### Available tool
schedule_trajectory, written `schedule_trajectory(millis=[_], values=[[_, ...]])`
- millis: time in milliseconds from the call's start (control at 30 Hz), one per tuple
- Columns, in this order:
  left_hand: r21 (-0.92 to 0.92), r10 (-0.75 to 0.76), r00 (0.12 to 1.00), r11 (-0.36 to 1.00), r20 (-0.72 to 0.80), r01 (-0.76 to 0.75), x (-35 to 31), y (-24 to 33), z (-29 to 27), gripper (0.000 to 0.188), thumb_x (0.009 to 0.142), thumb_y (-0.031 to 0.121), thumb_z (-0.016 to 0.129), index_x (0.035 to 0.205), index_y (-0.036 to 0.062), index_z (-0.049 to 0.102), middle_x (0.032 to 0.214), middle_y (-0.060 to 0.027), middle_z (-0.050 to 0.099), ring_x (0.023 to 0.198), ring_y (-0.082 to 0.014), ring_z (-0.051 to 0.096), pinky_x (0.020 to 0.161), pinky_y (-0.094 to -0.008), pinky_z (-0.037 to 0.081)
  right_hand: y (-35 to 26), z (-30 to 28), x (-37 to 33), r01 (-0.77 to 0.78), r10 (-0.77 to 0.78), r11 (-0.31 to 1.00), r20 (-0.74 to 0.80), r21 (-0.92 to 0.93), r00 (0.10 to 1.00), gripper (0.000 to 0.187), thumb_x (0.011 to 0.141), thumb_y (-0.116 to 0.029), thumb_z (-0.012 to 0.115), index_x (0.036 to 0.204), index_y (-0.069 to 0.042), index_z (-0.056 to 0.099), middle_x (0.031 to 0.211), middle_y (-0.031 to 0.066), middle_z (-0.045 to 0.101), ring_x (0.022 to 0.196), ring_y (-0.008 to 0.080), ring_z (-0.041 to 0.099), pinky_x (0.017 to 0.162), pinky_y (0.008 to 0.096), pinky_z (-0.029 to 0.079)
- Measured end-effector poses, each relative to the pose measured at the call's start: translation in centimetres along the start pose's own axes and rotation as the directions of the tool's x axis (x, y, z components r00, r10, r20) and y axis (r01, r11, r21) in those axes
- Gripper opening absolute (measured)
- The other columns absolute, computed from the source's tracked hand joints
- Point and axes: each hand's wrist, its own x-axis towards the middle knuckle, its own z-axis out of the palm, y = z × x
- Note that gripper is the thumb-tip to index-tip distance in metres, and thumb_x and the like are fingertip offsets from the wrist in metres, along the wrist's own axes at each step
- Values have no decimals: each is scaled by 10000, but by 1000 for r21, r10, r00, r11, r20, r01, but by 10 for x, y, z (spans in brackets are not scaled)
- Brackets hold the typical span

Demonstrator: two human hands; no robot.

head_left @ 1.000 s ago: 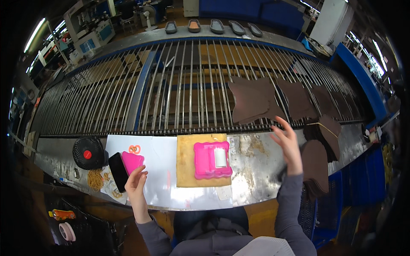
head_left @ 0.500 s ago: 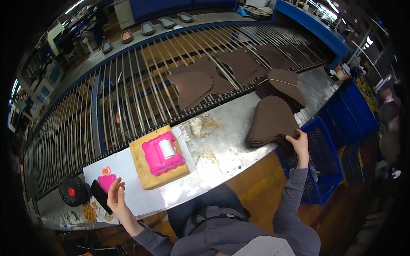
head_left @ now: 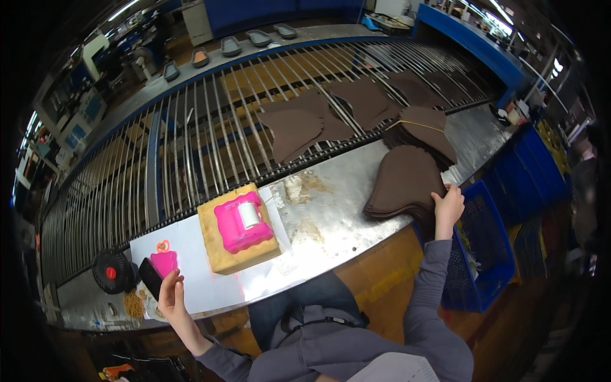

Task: The person repeatedly rubs brown material pieces against a pink block on a wooden board, then places them onto a metal grate. The person handles the pieces one at a time throughout the clip.

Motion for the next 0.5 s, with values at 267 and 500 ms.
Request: schedule_trajectory(millis=[267,500], values=[[-151,106,970,986,218,-74,3,37,22,215,896,-21,613,1102,-64,661,1157,-129,657,1058,-210,615,980,-329,450,-29,-102,-29,365,-400,672,-98,644,911,323,930,-47,592,1241,40,613,1157,209,687,1075,273,667,929,331,480],[-297,474,685,881,553,-369,33,97,83,235,800,87,748,1033,101,776,1528,-191,354,1460,-355,279,1146,-514,290,-136,-160,-86,218,-618,43,-145,975,773,293,905,48,629,1195,87,635,1042,82,697,947,116,623,862,233,479]])
